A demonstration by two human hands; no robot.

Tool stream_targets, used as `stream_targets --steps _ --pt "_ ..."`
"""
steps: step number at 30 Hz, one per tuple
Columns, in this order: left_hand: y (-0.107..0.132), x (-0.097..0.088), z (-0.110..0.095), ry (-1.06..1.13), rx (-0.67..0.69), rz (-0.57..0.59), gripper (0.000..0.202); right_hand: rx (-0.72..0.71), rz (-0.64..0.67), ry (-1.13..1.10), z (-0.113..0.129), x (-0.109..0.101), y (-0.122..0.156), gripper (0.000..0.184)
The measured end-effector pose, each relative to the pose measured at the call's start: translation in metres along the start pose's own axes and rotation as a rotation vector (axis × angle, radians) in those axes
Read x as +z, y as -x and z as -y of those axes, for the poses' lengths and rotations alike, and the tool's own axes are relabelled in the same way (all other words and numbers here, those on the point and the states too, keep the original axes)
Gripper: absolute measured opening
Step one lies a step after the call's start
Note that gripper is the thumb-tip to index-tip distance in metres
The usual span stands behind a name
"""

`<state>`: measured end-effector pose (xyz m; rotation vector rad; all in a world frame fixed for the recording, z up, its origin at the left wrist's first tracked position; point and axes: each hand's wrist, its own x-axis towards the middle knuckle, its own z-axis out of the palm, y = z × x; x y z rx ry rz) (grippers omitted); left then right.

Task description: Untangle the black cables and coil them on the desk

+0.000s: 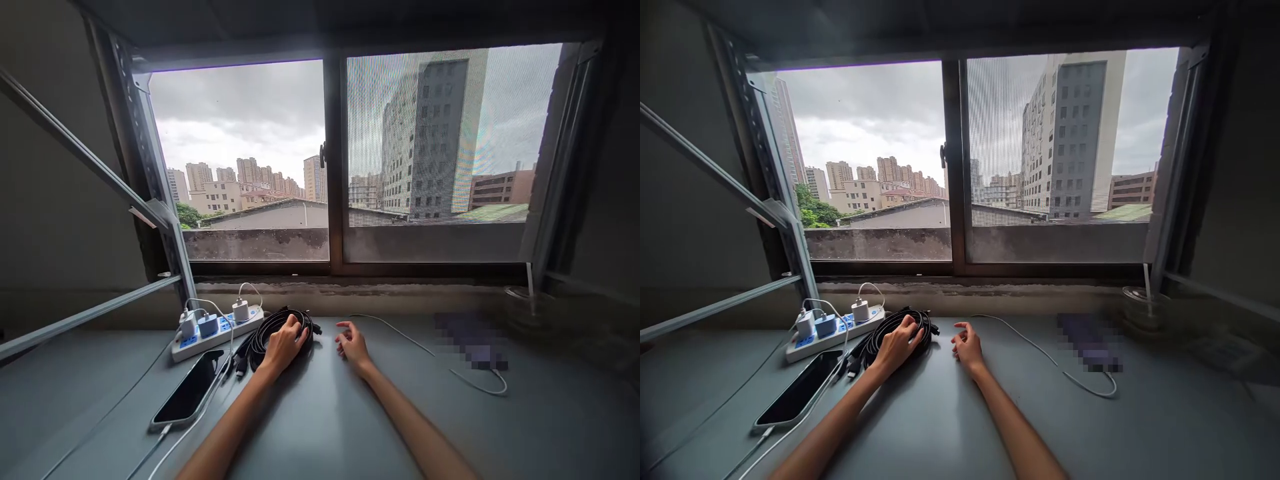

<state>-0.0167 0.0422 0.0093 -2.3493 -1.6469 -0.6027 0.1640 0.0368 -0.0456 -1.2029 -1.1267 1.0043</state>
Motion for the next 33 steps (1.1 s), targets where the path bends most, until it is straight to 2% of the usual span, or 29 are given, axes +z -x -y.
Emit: stream_targets --steps 5,11,14,19,23,27,30,33 --pt "-0.001 -0.006 0.008 -0.015 -0.063 -0.164 0.039 -0.002 0.011 0.031 0.001 0.000 0.000 0.017" --pt "0.000 -0.012 0.022 -0.001 -0.050 -0.358 0.045 -0.014 0.031 0.051 0.001 -0.003 0.001 0.016" --pt "-0.001 -0.017 0.028 0.016 -0.103 -0.475 0.048 -0.023 0.035 0.077 0.000 -0.002 0.001 0.015" --pt "0.002 -0.031 0.031 0.130 -0.145 -0.803 0.045 -0.023 0.045 0.101 -0.001 -0.002 -0.001 0.015" --pt "0.007 -0.056 0.019 0.209 -0.160 -1.013 0.044 -0.024 0.045 0.068 -0.002 -0.001 -0.002 0.015" --pt "0.004 -0.089 -0.004 0.333 -0.235 -1.237 0.042 -0.049 0.039 0.000 0.001 -0.002 0.000 0.019" --pt "-0.005 -0.112 -0.025 0.444 -0.255 -1.328 0.042 -0.135 0.027 -0.053 0.011 -0.005 0.005 0.025" --pt "-0.018 -0.132 -0.049 0.613 -0.204 -1.346 0.037 -0.271 0.062 -0.104 0.037 -0.008 0.010 0.039"
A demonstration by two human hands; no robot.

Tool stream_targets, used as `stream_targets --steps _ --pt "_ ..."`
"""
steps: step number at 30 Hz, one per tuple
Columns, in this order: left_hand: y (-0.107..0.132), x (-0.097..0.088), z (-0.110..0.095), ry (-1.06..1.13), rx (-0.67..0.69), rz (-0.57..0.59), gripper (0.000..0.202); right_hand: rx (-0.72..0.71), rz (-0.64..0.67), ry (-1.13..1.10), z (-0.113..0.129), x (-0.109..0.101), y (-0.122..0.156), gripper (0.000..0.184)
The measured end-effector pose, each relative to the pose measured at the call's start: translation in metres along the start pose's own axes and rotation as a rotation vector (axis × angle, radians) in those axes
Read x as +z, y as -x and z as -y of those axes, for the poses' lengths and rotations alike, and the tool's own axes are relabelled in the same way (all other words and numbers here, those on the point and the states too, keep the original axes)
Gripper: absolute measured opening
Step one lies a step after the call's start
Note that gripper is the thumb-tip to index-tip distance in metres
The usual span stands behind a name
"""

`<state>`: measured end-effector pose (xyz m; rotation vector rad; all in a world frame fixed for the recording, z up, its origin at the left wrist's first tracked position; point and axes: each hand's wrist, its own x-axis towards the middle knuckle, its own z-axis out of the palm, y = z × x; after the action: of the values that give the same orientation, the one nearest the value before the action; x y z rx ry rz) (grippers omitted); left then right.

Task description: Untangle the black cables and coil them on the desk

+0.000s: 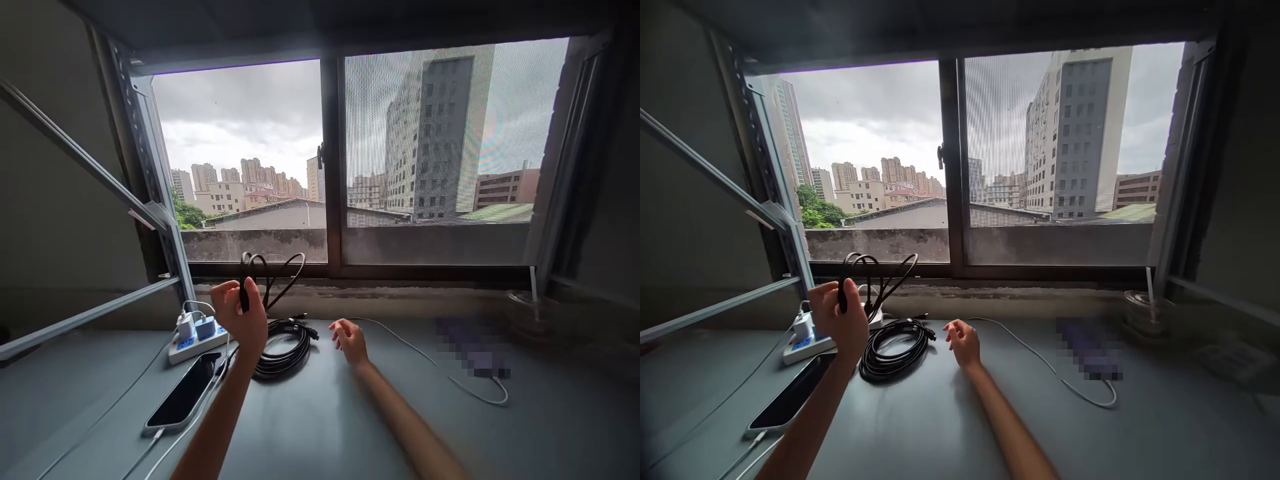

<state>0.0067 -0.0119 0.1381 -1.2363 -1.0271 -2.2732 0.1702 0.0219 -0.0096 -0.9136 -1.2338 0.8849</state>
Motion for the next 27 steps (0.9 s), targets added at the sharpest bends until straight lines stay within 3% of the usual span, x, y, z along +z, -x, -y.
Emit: stream_targets --steps 3,7,10,12,16,20,23,27 --pt "-0.002 0.020 -0.028 0.158 -0.106 0.070 0.033 -0.122 0.071 -0.088 0.046 0.006 -0.010 0.057" --pt "0.004 0.045 -0.061 0.432 -0.399 0.233 0.031 -0.280 0.092 -0.213 0.119 0.016 -0.025 0.070" --pt "0.012 0.061 -0.072 0.523 -0.497 0.284 0.026 -0.347 0.056 -0.247 0.155 0.018 -0.031 0.050" --pt "0.017 0.070 -0.073 0.541 -0.518 0.313 0.027 -0.330 0.023 -0.221 0.165 0.017 -0.034 0.040" --pt "0.024 0.085 -0.075 0.527 -0.522 0.362 0.030 -0.269 0.054 -0.314 0.164 0.016 -0.043 0.040" --pt "0.027 0.096 -0.078 0.520 -0.412 0.275 0.033 -0.314 0.035 -0.411 0.167 0.009 -0.053 0.032" --pt "0.025 0.100 -0.077 0.523 -0.289 0.247 0.031 -0.343 0.029 -0.488 0.175 -0.005 -0.059 0.029" --pt "0.018 0.105 -0.068 0.555 -0.267 0.287 0.024 -0.292 -0.047 -0.602 0.186 -0.033 -0.065 0.033"
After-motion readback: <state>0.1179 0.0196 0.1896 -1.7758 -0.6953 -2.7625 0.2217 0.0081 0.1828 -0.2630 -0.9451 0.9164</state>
